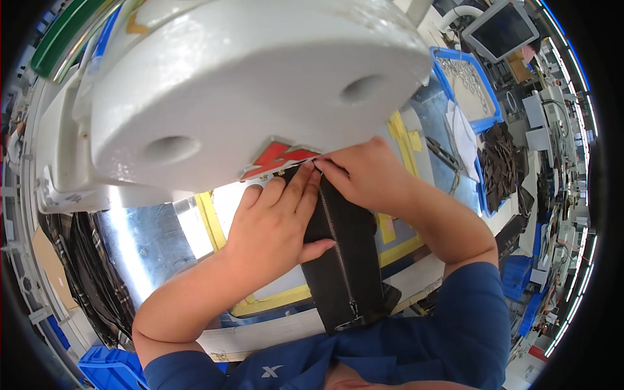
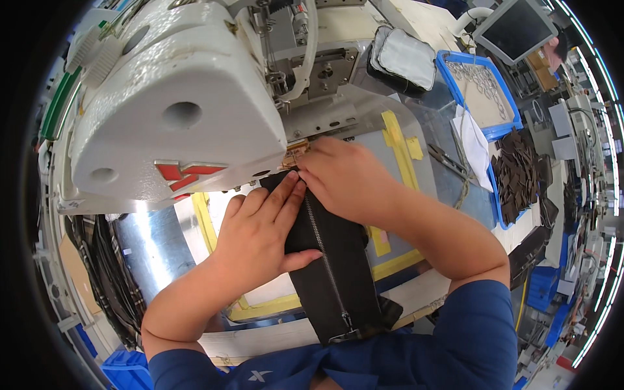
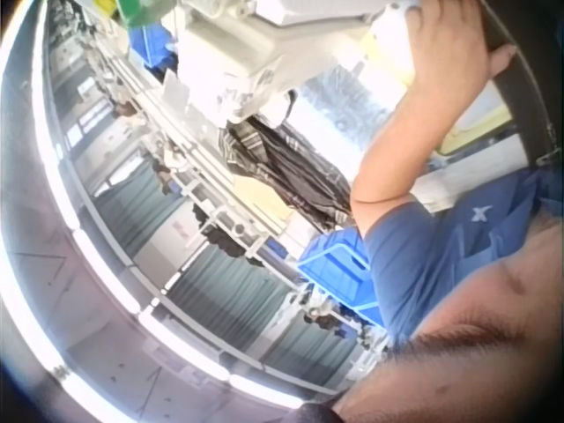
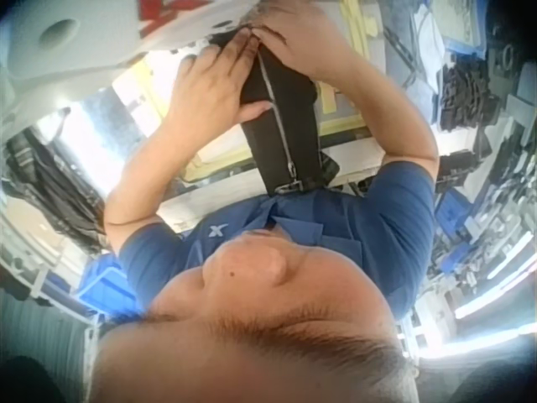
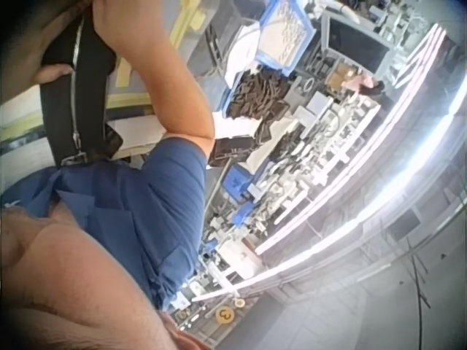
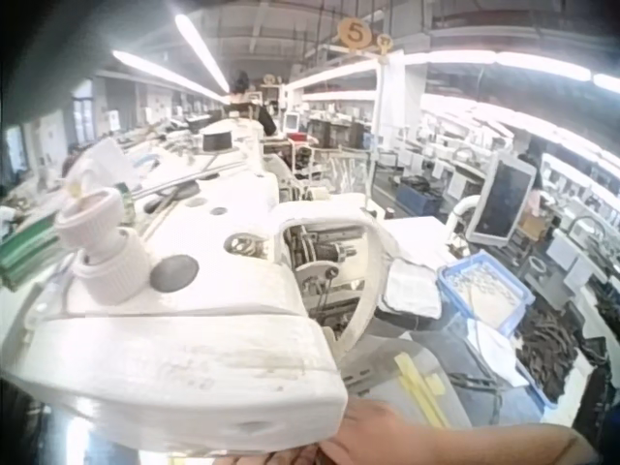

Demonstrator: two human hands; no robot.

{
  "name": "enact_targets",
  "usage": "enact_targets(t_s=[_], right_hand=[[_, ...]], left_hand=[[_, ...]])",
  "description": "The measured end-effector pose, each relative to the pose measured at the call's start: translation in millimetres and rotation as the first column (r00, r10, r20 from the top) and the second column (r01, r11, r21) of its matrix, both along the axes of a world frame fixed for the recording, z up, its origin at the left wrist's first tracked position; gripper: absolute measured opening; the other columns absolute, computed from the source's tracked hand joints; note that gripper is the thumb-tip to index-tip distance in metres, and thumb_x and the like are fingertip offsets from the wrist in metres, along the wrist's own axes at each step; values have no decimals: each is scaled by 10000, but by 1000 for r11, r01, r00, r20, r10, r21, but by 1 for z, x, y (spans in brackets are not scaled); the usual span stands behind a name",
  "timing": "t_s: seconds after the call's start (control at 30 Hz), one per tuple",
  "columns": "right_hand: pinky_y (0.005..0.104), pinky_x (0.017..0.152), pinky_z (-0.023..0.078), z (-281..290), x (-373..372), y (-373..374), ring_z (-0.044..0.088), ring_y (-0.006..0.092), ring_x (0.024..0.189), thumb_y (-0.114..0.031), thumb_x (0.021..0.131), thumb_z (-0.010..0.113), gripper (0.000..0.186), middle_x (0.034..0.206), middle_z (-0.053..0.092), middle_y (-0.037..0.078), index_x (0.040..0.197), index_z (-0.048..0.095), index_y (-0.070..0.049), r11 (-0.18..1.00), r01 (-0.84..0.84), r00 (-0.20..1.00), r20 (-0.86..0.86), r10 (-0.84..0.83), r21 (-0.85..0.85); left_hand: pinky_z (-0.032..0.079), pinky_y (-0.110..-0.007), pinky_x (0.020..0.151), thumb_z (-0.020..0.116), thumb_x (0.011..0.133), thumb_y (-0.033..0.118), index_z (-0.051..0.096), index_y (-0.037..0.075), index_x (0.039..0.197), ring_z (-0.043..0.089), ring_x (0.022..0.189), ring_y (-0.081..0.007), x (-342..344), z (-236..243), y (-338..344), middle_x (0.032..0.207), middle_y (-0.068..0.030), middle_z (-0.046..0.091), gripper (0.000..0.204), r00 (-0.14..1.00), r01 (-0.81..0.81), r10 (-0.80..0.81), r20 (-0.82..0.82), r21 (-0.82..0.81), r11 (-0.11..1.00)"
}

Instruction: The person operates an industrial sewing machine to attach a zipper to a black fabric pouch. They repeatedly align the zipper tape with the pouch edge, feed the material under the presser foot, and sew along the seam. The person also handles a plaid fabric pouch, aligning its zipper and sewing it in a similar manner. The finished pouches are placed on a pile to the left.

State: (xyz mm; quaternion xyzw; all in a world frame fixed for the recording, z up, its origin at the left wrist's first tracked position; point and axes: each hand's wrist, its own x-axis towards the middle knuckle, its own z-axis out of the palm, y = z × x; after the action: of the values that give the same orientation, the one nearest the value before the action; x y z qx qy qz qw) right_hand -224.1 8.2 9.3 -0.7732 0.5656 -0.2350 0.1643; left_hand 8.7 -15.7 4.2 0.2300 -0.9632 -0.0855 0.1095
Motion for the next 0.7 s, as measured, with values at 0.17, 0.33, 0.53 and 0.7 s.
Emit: enact_targets(t_s=[0.17,0.33,0.53,0.7], right_hand=[[439,881,575,-13,-7,21,713,310,984,-116,890,677,328,1106,712,120,1187,724,15,971,-139,972,-216,96,-194],[419,889,561,-5,-2,19,699,285,978,-144,887,634,358,1096,693,105,1192,704,28,970,-162,946,-309,100,-180],[400,856,541,-2,-1,14,678,262,942,-138,893,633,305,1032,661,86,1158,695,-2,972,-160,934,-346,93,-170],[394,843,536,-4,-2,11,690,256,923,-133,878,653,239,978,674,70,1086,701,-26,967,-163,940,-328,92,-197]], left_hand=[[479,-411,936,855,722,597,628,-35,1437,608,1079,-284,0,2,-4,1522,-155,612,981,999,8,-4,-52,80,997],[494,-434,952,925,659,526,638,-25,1416,634,1068,-310,0,0,-8,1510,-167,617,979,993,-3,27,-117,204,979],[500,-445,982,939,662,471,652,-14,1377,673,1109,-335,-1,-9,-15,1481,-172,638,911,968,49,25,-251,287,957],[501,-444,996,944,671,463,655,-6,1371,680,1115,-348,3,-8,-15,1450,-170,661,891,974,30,24,-224,235,971]])
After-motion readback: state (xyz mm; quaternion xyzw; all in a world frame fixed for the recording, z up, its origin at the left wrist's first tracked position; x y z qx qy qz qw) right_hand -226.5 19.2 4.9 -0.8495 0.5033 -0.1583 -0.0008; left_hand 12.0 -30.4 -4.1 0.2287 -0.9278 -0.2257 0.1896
